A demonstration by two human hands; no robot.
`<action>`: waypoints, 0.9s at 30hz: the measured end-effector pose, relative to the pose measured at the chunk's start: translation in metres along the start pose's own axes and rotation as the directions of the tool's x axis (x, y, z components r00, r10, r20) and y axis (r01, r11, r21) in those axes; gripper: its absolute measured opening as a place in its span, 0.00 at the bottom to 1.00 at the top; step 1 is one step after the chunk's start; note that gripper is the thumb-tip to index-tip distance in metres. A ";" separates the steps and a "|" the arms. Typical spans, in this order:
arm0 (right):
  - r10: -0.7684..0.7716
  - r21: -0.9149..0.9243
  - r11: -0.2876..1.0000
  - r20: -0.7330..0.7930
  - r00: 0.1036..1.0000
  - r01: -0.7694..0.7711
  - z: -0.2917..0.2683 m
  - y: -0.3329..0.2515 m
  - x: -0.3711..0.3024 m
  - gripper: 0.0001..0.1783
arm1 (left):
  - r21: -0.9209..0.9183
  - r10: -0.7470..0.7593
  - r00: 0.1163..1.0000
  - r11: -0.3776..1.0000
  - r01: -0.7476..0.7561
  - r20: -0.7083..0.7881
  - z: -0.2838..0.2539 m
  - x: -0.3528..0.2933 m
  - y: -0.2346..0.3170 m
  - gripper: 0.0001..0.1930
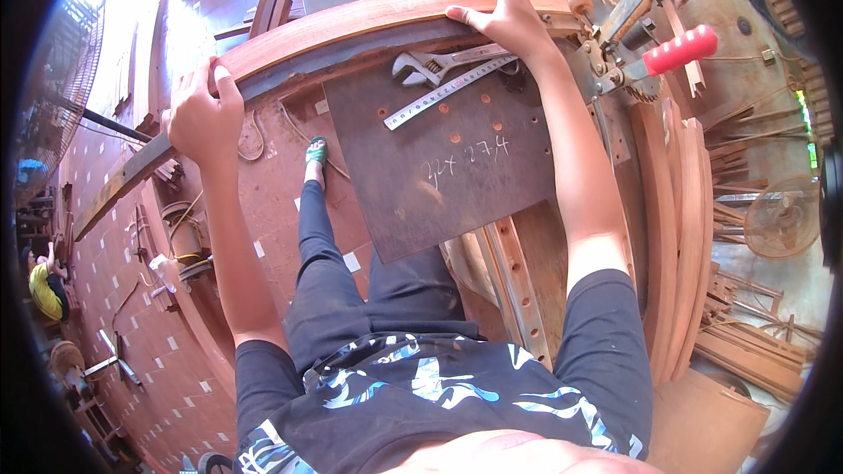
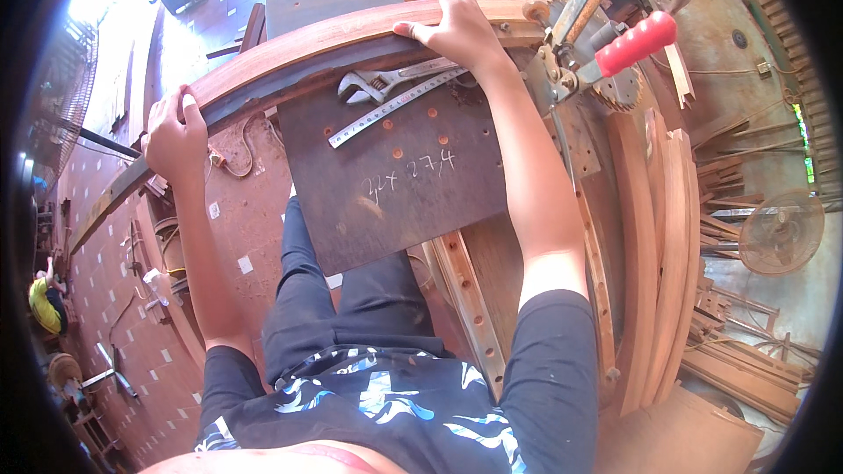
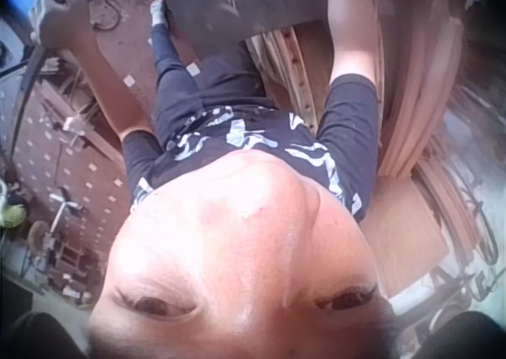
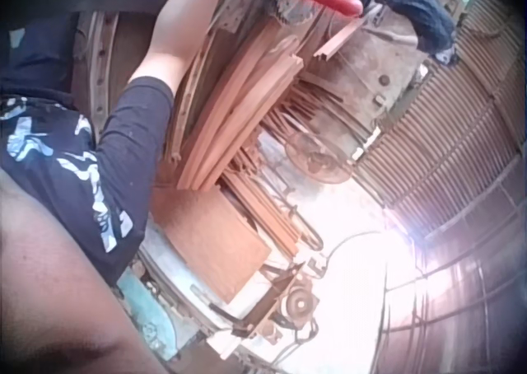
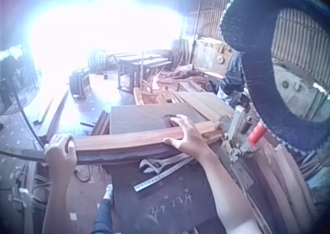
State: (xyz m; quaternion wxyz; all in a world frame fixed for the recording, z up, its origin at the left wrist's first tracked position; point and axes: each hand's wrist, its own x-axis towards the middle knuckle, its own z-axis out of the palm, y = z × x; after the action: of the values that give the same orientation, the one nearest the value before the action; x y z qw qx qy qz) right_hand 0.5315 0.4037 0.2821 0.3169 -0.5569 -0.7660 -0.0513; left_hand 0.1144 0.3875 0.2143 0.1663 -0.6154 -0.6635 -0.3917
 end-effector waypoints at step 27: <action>-0.068 -0.016 0.998 -0.182 0.981 0.066 0.008 -0.004 0.006 0.32 | 0.061 -0.147 0.988 0.988 0.144 0.047 -0.002 0.005 0.003 0.26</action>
State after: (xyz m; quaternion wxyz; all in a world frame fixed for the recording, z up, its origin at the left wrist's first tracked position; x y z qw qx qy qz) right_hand 0.5231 0.4107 0.2798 0.3812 -0.5254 -0.7517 -0.1165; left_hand 0.1157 0.3897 0.2202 0.1377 -0.5699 -0.7218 -0.3677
